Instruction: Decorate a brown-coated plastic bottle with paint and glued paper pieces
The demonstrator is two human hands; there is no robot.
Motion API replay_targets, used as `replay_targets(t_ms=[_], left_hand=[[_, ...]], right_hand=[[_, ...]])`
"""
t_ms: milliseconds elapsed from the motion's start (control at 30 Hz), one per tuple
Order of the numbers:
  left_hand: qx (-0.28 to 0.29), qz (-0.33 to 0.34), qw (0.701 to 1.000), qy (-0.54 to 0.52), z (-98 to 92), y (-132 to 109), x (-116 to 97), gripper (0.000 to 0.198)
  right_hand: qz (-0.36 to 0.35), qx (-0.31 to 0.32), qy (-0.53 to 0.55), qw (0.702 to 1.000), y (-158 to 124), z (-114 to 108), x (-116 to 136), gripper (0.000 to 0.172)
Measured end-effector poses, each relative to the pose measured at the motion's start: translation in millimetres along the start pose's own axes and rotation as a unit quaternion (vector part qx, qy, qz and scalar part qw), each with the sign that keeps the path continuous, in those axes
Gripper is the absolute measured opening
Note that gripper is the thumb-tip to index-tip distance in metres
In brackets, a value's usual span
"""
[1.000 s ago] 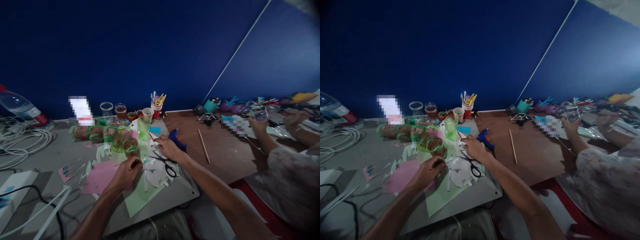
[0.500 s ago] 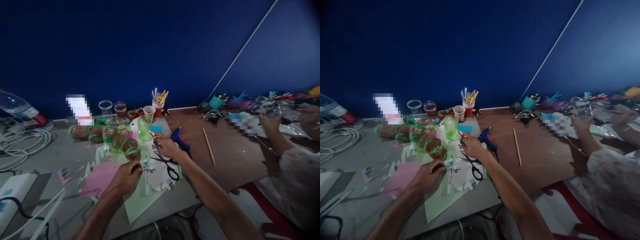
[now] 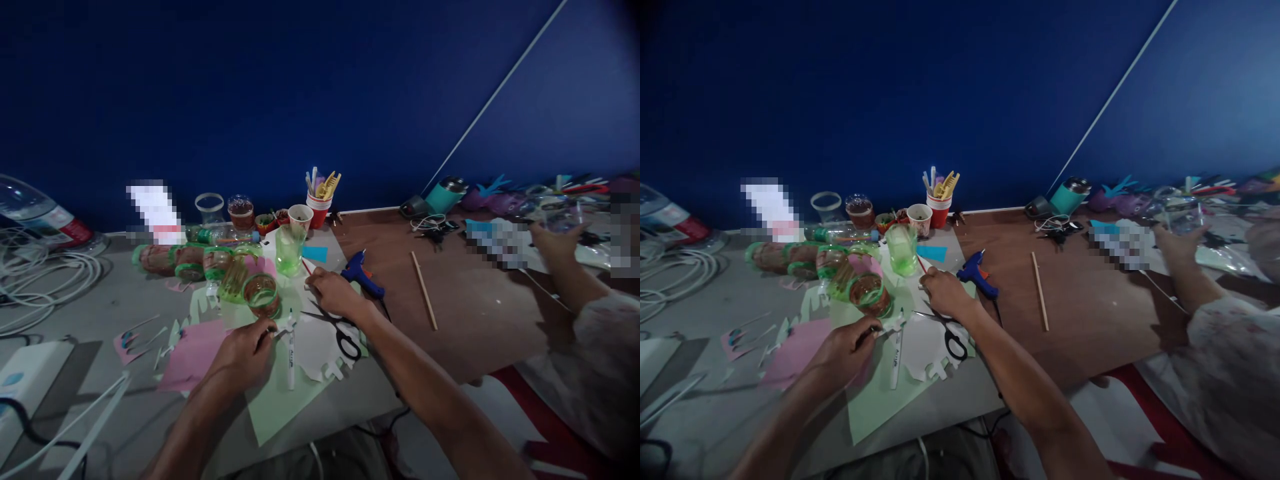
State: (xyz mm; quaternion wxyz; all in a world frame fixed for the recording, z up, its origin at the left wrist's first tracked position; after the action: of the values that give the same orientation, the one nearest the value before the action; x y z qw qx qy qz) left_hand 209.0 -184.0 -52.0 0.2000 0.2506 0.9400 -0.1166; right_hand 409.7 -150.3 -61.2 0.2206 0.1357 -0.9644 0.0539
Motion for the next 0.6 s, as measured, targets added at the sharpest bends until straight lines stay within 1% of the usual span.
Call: replay_targets(t_ms=[133, 200, 300, 400, 500, 567, 600], left_hand=[[-0.016, -0.026, 0.999, -0.023, -5.0, -2.0, 3.9, 0.023], [-0.015, -0.025, 0.999, -0.031, -6.9, -3.0, 6.1, 0.023], [0.006, -0.018, 0.999, -0.030, -8.7, -4.2, 6.0, 0.022], [0.028, -0.018, 0.999, 0.015, -10.7, -5.5, 0.4, 0.022], [0.028, -0.023, 0.996, 0.085, -12.1, -7.4, -8.2, 0.027], [0.016, 0.004, 0.991, 0.129, -10.4, -9.3, -17.9, 0.029], [0.014, 0.023, 0.989, 0.148, -7.7, -10.5, -23.4, 0.029]], right_hand=[[0.003, -0.058, 0.046, 0.997, -0.8, -5.6, -0.2, 0.047], [-0.016, -0.063, 0.070, 0.995, -2.1, -6.4, 3.9, 0.048], [-0.051, -0.045, 0.109, 0.992, -4.2, -5.4, 13.1, 0.047], [-0.072, -0.036, 0.149, 0.986, -6.2, -4.2, 20.3, 0.047], [-0.050, -0.061, 0.185, 0.980, -7.2, -4.5, 18.4, 0.049], [-0.028, -0.088, 0.203, 0.975, -7.5, -5.3, 14.0, 0.047], [-0.025, -0.101, 0.210, 0.972, -7.4, -5.9, 12.2, 0.043]])
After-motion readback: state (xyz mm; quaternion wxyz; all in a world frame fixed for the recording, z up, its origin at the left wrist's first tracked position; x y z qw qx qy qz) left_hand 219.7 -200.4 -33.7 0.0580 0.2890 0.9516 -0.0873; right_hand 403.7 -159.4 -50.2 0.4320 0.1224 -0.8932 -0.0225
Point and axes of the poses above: each hand's wrist, its own y-axis towards the middle knuckle, its own z-axis out of the palm, x = y × z, the point moved 6 cm from there along y, towards the middle knuckle, and after that the axes turned 12 degrees about y, right-handed, at the moved point
